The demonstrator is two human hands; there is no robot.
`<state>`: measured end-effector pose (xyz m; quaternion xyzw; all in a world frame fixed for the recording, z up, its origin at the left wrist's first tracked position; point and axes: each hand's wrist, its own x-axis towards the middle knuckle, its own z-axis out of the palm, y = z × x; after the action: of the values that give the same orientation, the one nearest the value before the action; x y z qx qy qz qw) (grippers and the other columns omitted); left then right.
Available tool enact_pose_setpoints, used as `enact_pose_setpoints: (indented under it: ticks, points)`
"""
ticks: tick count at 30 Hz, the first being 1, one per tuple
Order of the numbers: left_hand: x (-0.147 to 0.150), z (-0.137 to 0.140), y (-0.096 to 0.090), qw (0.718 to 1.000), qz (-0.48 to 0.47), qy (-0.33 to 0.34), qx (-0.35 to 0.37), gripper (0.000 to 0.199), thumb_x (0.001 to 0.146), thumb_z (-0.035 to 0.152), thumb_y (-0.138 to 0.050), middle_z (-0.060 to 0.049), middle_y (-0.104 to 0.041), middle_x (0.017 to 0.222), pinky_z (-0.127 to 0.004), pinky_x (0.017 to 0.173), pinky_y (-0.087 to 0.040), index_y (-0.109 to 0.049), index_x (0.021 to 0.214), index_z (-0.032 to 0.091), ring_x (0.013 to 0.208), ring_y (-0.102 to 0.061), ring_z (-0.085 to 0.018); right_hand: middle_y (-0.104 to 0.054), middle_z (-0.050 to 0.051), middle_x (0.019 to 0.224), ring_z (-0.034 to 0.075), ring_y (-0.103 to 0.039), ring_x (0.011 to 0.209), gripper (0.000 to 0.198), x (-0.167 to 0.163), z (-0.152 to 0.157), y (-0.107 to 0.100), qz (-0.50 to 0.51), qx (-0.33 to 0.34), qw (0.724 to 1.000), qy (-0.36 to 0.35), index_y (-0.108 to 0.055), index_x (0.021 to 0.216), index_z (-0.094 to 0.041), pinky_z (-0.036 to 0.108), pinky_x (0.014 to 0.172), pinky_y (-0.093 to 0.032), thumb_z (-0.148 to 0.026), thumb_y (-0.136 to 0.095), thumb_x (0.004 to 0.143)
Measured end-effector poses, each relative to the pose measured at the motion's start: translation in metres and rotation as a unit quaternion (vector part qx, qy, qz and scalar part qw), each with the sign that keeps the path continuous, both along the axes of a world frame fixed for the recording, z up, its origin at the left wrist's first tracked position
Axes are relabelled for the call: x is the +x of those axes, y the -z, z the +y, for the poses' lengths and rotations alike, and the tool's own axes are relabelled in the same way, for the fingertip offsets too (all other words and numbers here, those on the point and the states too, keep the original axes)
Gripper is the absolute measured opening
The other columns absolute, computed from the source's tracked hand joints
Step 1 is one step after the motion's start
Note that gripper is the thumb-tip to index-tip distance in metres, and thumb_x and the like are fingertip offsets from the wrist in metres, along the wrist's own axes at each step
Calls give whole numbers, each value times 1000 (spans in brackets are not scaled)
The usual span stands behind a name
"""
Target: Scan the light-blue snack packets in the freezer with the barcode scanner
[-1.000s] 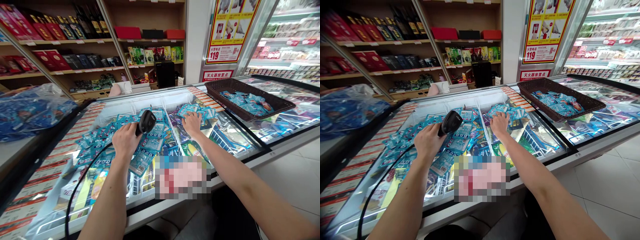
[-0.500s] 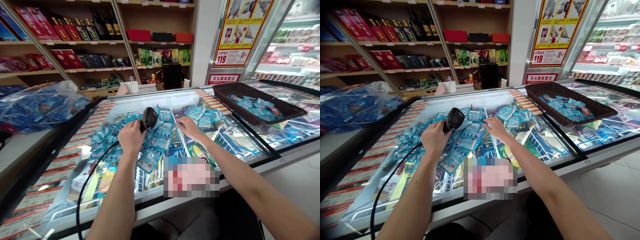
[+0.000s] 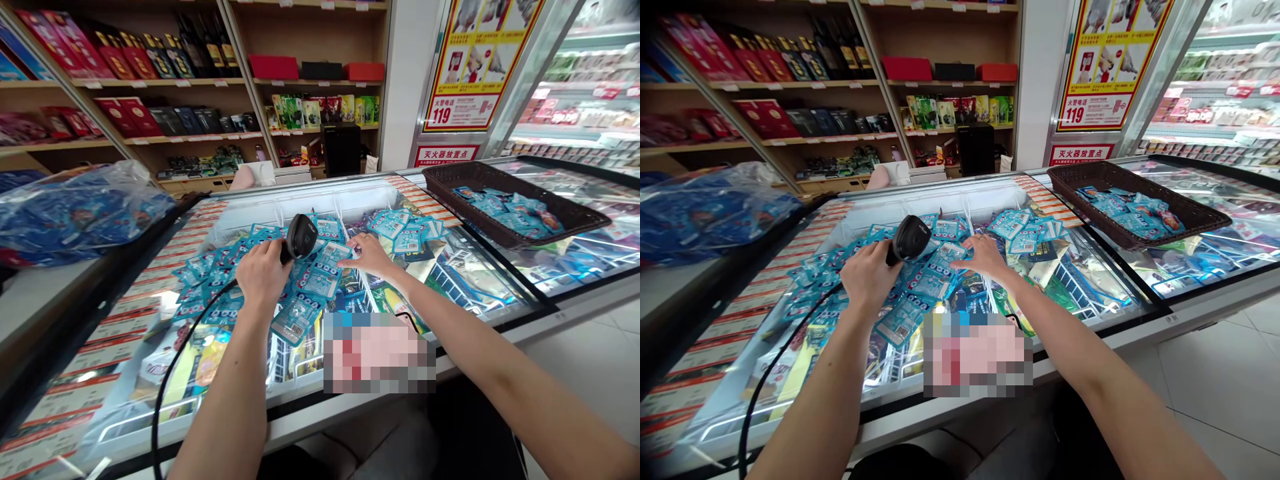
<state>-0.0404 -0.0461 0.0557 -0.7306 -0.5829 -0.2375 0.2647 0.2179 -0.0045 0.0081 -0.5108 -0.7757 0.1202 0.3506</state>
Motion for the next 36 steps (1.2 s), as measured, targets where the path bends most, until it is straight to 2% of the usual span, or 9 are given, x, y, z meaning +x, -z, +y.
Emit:
enact_pose_setpoints:
  ticks: [4,8,12,15,19,24,28,31,36]
  points:
    - [3,0,-1,1000,-7,5,4,30,82,34,-53,-10,-68,92,-35,69,-38,-60,106,20,90,-61,-28,-62,1,80,17,-58,75,41,9,3,-4,131,-77,988,-28,-58,83,-20,32,71,-45,-54,-73,67]
    - [9,-1,0,999,-10,34,-2,29,82,33,-51,-9,-67,91,-35,74,-39,-61,107,20,93,-61,-27,-55,-4,63,17,-58,60,37,21,3,-8,282,-146,946,-59,-53,84,-22,31,55,-46,-50,-71,69]
    - [15,0,3,998,3,69,-5,30,84,34,-49,-9,-67,92,-35,75,-39,-61,108,20,94,-61,-27,-57,-5,65,16,-58,54,42,37,8,-5,381,-142,913,-34,-52,95,-23,34,52,-52,-46,-73,67]
    - [18,1,6,996,24,89,3,30,83,32,-51,-8,-67,91,-34,76,-40,-61,108,20,94,-61,-26,-61,-2,74,17,-61,55,46,47,16,4,393,-121,911,-25,-54,104,-23,35,52,-56,-42,-74,67]
    - [22,1,6,993,42,113,13,28,83,30,-52,-7,-67,91,-34,78,-41,-60,108,21,93,-61,-26,-62,0,83,17,-63,55,42,52,25,16,421,-109,900,-7,-49,98,-24,37,53,-58,-41,-73,67]
    - [32,-1,3,989,72,132,7,27,84,29,-52,-7,-67,89,-34,75,-41,-60,108,21,90,-61,-25,-58,-1,85,17,-66,64,43,49,27,18,445,-95,890,4,-43,92,-25,38,62,-60,-43,-73,66]
    - [37,0,4,985,90,147,1,27,86,32,-51,-7,-67,88,-34,72,-40,-61,108,21,88,-61,-25,-61,1,91,18,-65,69,46,48,30,19,415,-96,905,5,-46,102,-25,38,60,-60,-45,-70,68]
    - [40,1,5,984,91,153,6,25,87,32,-50,-6,-67,87,-34,71,-39,-61,107,22,89,-62,-25,-60,1,85,18,-62,71,46,49,32,20,375,-76,924,10,-50,108,-24,36,57,-60,-43,-69,70]
    - [42,0,5,983,94,160,11,24,88,32,-49,-5,-68,90,-33,72,-40,-60,106,22,89,-62,-24,-61,2,80,18,-61,71,28,50,30,19,350,-68,934,-19,-59,93,-23,37,57,-60,-42,-65,72]
